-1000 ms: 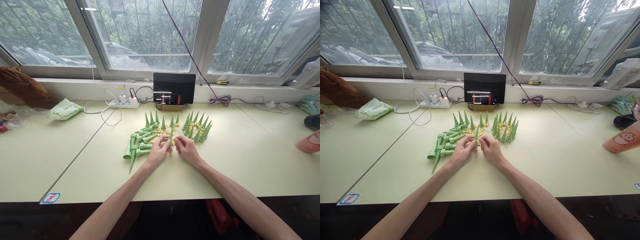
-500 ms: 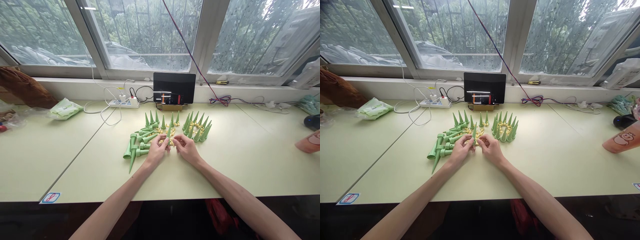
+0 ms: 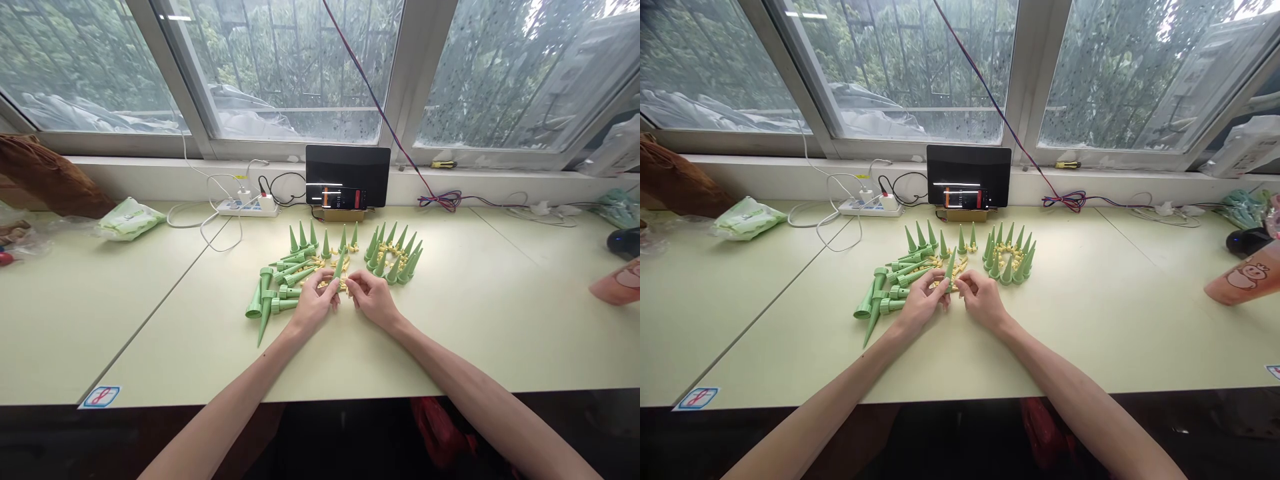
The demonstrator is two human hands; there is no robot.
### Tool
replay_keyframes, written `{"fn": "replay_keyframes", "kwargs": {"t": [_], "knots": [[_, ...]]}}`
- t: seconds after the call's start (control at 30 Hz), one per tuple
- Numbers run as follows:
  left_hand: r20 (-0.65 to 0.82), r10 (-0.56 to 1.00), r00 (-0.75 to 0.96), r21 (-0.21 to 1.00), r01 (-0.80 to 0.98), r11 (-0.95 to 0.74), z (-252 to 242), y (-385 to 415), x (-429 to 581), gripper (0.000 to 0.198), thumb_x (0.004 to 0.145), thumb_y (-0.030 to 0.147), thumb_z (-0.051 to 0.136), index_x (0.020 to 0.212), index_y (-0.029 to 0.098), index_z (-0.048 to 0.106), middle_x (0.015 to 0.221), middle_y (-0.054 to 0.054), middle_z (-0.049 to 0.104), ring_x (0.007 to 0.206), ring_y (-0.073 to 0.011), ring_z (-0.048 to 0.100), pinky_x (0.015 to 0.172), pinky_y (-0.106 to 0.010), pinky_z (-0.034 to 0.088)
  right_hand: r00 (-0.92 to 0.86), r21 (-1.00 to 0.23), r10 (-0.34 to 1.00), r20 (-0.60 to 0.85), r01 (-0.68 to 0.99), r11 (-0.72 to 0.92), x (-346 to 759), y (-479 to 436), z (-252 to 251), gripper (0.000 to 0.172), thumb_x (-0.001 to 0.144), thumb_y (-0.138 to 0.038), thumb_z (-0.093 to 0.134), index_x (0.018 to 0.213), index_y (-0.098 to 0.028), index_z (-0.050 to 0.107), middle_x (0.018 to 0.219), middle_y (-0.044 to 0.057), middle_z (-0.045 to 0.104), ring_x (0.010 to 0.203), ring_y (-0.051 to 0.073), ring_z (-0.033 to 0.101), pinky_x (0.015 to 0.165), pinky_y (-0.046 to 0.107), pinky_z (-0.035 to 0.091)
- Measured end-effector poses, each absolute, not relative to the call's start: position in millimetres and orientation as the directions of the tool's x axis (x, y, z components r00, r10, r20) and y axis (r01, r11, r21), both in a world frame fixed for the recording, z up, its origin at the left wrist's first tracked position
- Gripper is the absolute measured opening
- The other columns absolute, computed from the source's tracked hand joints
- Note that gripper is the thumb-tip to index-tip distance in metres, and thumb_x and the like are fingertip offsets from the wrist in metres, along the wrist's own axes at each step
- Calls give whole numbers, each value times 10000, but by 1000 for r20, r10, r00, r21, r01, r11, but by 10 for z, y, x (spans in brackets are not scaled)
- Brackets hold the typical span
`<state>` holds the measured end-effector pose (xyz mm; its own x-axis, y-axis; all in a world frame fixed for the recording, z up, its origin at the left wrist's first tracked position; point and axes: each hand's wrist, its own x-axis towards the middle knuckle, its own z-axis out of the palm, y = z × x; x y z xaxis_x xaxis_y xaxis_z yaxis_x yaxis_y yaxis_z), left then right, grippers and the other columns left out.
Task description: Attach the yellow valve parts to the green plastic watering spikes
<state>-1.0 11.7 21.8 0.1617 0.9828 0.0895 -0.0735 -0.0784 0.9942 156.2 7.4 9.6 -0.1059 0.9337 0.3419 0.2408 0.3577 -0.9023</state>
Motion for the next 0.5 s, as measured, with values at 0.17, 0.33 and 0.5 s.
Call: {"fn": "replay_keyframes", "kwargs": {"t": [0.17, 0.33, 0.5], "knots": [[90, 977, 196, 995, -70, -77, 196, 126, -19, 351, 805, 454, 703, 979, 175, 580, 854, -25, 625, 485, -87, 549, 418, -228, 460, -106, -900, 936, 336, 256, 352, 1574, 80, 67, 313, 946, -474, 541, 821, -191, 590, 620, -4, 586, 476, 129, 526, 467, 257, 432], [90, 973, 213, 994, -80, -74, 215, 110, -17, 337, 787, 437, 725, 961, 178, 596, 818, -26, 633, 490, -93, 545, 405, -221, 438, -108, -898, 937, 331, 269, 349, 1583, 77, 60, 335, 959, -488, 515, 797, -203, 580, 598, -15, 579, 437, 121, 497, 454, 260, 418], [86, 970, 228, 994, -80, -69, 246, 88, -4, 309, 790, 421, 725, 935, 192, 577, 736, 10, 591, 472, -87, 529, 407, -214, 424, -108, -892, 935, 337, 281, 354, 1586, 70, 69, 349, 967, -490, 500, 772, -208, 569, 571, -23, 564, 416, 117, 482, 441, 257, 404]]}}
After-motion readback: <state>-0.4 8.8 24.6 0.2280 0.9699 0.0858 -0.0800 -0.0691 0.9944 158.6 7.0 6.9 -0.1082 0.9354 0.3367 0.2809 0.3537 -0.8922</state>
